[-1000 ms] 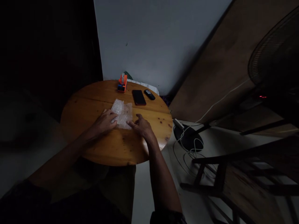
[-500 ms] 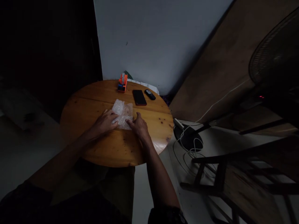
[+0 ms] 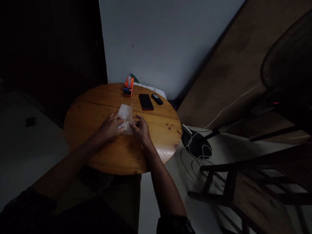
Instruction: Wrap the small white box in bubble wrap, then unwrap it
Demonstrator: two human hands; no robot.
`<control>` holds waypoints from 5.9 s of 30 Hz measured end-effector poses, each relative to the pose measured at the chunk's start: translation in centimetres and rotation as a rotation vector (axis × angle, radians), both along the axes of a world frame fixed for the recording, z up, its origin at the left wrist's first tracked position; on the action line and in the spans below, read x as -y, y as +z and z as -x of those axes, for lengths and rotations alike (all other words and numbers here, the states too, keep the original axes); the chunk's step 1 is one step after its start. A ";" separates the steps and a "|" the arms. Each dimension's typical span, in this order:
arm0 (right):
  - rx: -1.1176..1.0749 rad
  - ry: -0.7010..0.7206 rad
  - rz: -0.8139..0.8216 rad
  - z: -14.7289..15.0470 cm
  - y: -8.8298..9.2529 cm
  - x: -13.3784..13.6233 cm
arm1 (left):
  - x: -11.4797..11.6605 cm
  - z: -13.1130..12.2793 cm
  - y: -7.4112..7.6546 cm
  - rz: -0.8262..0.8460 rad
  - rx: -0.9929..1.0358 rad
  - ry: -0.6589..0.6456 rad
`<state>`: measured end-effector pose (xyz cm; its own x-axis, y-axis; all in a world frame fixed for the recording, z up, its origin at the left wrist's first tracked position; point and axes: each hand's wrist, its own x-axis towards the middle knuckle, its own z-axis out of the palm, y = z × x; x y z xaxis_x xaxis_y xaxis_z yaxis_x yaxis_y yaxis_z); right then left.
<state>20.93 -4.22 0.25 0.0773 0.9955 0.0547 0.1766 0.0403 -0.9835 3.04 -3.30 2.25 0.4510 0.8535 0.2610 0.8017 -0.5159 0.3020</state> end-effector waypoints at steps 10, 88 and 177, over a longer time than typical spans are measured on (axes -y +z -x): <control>0.014 0.015 0.023 3.0 0.6 -0.7 | 0.2 -0.2 -0.3 0.097 0.154 0.029; -0.222 0.177 0.046 1.0 1.3 -7.2 | -0.5 0.8 -0.5 0.062 0.230 -0.163; -0.093 0.310 0.015 0.7 0.3 0.6 | -0.4 2.1 -2.0 0.813 1.099 -0.090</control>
<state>20.22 -4.79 0.58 -0.2253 0.9732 0.0470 0.0673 0.0637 -0.9957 0.94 -2.88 0.28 0.4003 0.9155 -0.0390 -0.0720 0.0739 0.9947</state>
